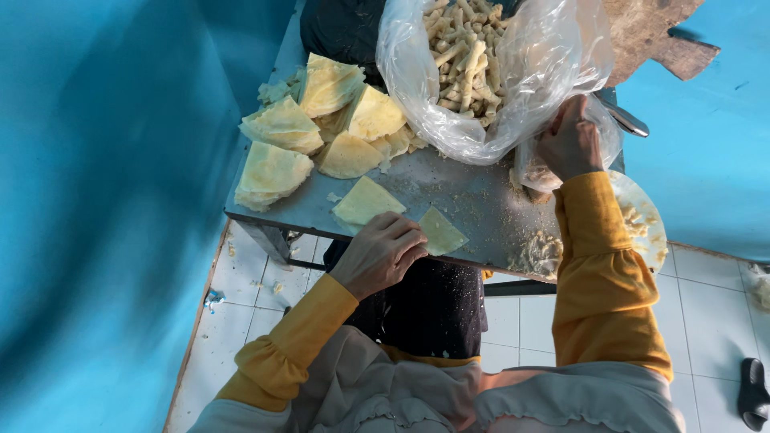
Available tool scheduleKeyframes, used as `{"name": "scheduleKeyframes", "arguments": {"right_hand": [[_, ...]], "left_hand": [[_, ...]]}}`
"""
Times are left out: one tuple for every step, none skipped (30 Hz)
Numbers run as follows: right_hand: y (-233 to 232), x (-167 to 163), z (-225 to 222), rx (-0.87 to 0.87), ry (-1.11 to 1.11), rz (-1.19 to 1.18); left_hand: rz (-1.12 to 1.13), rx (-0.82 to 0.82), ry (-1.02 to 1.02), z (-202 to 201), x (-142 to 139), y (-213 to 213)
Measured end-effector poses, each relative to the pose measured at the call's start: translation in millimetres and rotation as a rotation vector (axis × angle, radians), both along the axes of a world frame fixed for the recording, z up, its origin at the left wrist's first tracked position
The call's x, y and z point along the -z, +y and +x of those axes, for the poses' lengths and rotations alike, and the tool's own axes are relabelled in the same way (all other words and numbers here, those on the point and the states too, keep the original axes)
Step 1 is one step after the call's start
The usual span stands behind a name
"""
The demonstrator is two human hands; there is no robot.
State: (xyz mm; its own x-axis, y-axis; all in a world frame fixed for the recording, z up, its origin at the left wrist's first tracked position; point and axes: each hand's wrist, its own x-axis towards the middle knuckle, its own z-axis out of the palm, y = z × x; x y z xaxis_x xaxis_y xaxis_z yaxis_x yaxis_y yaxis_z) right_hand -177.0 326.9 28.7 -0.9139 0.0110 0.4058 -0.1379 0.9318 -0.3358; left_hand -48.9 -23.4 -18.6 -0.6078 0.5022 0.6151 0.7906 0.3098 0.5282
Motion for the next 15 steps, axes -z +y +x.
{"name": "scheduleKeyframes", "arguments": {"right_hand": [[0.2, -0.9, -0.1, -0.009, 0.023, -0.009], [1.6, -3.3, 0.4, -0.019, 0.047, -0.019], [4.3, -5.2, 0.5, -0.031, 0.074, -0.029], [9.3, -8.3, 1.6, -0.050, 0.044, -0.134], [15.1, -12.0, 5.2, -0.069, 0.008, -0.239], [17.6, -17.3, 13.0, -0.082, -0.032, -0.346], [16.3, -21.0, 22.4, -0.136, -0.095, -0.492], [10.4, -23.0, 33.0, -0.193, -0.157, -0.637], [1.4, -23.2, 45.8, -0.248, -0.222, -0.781], [-11.2, -19.0, 63.4, -0.433, -0.366, -1.143], [-30.6, -8.6, 80.1, -0.622, -0.513, -1.501], [-56.6, 6.5, 92.9, -0.819, -0.453, -1.426], [-79.2, 19.1, 104.2, -1.012, -0.386, -1.342], [-95.7, 27.3, 109.1, -0.999, -0.125, -0.736], [-109.5, 33.9, 112.8, -0.917, 0.124, -0.133]], "left_hand": [[0.002, -0.003, -0.007, 1.0, -0.3, -0.6], [0.009, 0.002, -0.007, 1.5, -0.5, -1.4], [0.018, 0.005, -0.002, 1.7, -0.7, -2.2], [0.027, 0.006, 0.001, 2.0, -0.7, -2.8], [0.035, -0.005, -0.003, 2.6, -0.7, -3.2], [0.041, -0.012, -0.011, 3.3, -0.3, -3.3], [0.044, -0.013, -0.018, 3.6, 0.1, -3.1], [0.046, -0.019, -0.018, 3.6, 0.6, -2.8], [0.048, -0.025, -0.022, 4.2, 1.3, -2.4], [0.049, -0.028, -0.026, 4.9, 2.2, -2.0], [0.053, -0.032, -0.018, 5.1, 2.9, -1.7], [0.056, -0.037, -0.010, 5.6, 3.7, -1.8], [0.058, -0.042, -0.001, 6.1, 4.5, -2.3], [0.054, -0.042, -0.006, 6.4, 5.0, -2.6], [0.050, -0.041, -0.009, 6.5, 5.4, -3.2]]}}
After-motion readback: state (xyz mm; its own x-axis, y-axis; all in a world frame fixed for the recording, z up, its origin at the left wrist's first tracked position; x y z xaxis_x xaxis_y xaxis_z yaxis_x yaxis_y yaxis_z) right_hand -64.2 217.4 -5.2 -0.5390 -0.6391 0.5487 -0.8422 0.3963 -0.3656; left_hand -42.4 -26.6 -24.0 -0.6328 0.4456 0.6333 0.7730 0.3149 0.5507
